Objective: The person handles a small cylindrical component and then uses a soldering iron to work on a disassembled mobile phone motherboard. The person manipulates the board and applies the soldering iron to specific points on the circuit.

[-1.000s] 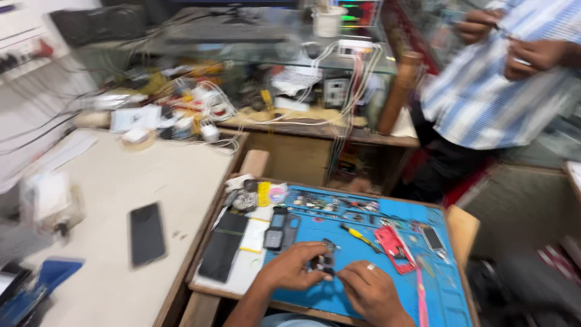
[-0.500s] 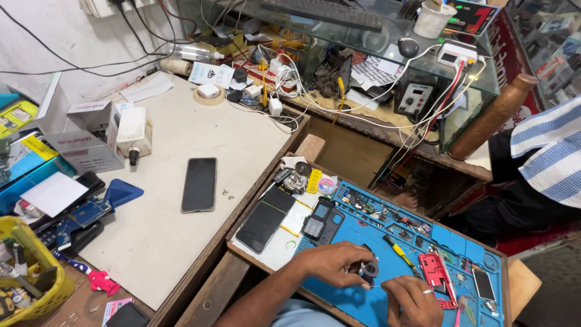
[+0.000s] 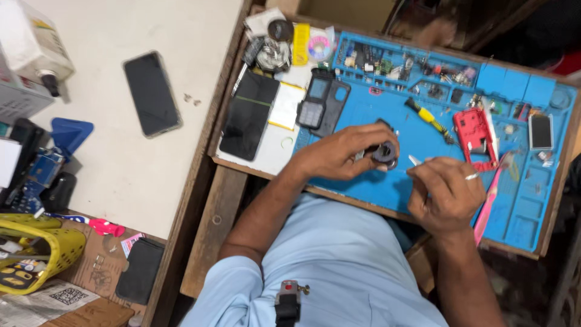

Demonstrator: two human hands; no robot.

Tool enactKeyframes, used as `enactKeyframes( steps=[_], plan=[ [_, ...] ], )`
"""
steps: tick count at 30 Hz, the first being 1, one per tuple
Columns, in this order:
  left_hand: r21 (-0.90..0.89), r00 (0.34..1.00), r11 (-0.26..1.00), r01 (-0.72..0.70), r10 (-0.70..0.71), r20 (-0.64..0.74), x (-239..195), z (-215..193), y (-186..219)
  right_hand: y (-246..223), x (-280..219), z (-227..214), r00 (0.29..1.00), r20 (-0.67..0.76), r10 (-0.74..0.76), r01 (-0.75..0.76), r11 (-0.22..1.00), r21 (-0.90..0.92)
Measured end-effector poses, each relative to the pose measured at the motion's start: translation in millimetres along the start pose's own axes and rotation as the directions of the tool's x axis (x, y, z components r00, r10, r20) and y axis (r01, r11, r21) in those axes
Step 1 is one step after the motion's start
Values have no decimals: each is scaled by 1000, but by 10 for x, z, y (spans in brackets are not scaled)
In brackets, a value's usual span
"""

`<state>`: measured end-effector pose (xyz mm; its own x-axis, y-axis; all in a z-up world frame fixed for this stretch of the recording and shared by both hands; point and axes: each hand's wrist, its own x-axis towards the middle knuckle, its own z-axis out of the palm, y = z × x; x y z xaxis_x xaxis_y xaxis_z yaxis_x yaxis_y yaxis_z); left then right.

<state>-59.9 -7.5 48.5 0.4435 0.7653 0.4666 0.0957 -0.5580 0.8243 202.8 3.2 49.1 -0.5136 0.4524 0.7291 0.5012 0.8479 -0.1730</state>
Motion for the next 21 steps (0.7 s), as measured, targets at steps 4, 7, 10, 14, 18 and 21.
enactKeyframes(
  steps=[4,7,10,14,18,21],
  plan=[
    [-26,999,999,32,-32,20,79,-31,176,-86,126,-32,1000,5,24,-24,1000,-12],
    [-9,999,999,42,-42,31,145,-74,185,-58,186,-7,1000,3,22,-21,999,-35],
    [-6,997,998,56,-55,50,95,-16,167,-58,92,-32,1000,-3,20,-20,999,-44],
    [25,996,997,79,-80,41,77,1,139,25,8,-23,1000,2,11,-11,999,-32],
    [95,992,988,122,-124,15,74,-7,200,75,-15,-69,997,-9,81,-80,996,24],
    [158,994,981,108,-106,-21,82,-37,249,81,42,-119,986,-51,156,-152,985,79]
  ],
)
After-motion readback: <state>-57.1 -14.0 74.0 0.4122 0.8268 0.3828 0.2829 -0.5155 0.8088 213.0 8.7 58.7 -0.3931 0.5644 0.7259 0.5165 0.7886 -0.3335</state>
